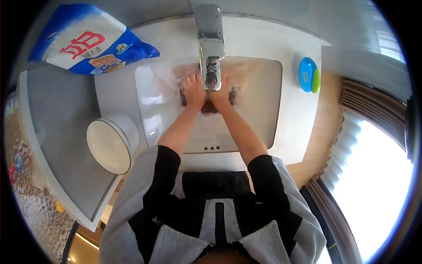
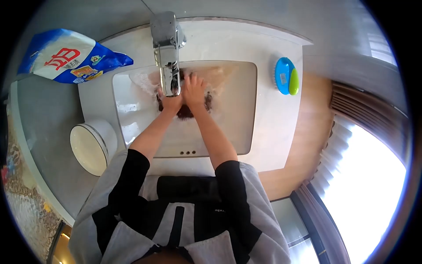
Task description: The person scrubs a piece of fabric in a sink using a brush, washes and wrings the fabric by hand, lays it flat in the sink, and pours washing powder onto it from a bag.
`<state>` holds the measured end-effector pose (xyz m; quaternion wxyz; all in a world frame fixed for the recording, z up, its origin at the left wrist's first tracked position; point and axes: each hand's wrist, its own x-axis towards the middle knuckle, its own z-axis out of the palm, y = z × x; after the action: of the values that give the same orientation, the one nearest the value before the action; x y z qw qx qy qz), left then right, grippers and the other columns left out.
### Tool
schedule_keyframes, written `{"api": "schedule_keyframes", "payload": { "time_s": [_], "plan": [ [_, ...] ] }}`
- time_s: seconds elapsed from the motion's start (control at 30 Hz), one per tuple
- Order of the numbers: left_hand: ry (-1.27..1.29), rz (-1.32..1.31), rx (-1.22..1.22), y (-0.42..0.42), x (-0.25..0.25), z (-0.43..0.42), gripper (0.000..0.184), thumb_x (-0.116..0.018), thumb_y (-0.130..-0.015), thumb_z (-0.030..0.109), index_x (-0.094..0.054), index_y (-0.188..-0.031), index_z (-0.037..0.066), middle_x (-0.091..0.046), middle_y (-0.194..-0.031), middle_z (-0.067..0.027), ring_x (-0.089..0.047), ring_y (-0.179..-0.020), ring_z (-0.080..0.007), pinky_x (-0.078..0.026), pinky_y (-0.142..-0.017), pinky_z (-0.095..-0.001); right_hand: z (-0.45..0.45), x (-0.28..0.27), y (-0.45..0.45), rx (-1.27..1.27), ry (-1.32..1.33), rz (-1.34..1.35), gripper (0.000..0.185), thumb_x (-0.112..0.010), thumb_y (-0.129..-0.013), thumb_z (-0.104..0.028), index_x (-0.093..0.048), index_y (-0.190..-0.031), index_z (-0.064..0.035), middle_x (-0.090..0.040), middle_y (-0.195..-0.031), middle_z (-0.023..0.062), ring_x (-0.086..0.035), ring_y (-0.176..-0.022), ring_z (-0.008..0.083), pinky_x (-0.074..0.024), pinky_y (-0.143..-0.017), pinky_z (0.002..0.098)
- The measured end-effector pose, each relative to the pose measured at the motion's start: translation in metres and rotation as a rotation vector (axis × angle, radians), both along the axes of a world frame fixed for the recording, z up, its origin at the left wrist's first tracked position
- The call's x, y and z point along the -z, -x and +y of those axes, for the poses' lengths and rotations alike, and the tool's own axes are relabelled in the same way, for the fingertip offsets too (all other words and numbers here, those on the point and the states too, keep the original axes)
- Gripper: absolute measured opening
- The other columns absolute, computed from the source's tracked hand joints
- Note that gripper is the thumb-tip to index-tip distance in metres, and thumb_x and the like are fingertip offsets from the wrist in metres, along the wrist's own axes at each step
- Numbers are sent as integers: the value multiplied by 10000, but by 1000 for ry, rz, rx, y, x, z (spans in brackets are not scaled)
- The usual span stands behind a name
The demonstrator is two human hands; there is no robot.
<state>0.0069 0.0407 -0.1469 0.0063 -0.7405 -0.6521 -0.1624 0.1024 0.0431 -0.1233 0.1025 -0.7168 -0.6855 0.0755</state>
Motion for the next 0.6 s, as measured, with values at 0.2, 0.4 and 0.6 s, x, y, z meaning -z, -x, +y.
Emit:
{"api": "schedule_keyframes", "payload": {
  "time_s": [0.2, 0.4, 0.6],
  "plan": [
    [163, 20, 177, 24, -49, 1, 180, -536, -742, 205, -485, -859, 77, -508, -838, -92, -506, -805, -266, -416, -661, -393, -10, -16, -26, -93, 15, 72, 389, -594, -731, -328, -467, -1024, -105, -476, -938, 94, -500, -899, 268, -439, -687, 401],
    [612, -77, 100, 37, -82, -47, 364, -506, -810, 372, -514, -905, 20, -589, -826, -142, -569, -730, -327, -442, -660, -420, -59, -39, -54, -243, 183, 145, 445, -596, -725, -446, -468, -971, -97, -552, -806, 98, -583, -641, 273, -472, -521, 384],
    [1164, -683, -117, 46, -87, -61, 483, -566, -746, 486, -599, -906, 32, -614, -896, -117, -585, -789, -252, -441, -655, -360, -76, -44, -66, -126, 520, 568, 350, -571, -759, -409, -569, -836, -68, -600, -664, 103, -570, -563, 241, -451, -524, 336]
  ]
}}
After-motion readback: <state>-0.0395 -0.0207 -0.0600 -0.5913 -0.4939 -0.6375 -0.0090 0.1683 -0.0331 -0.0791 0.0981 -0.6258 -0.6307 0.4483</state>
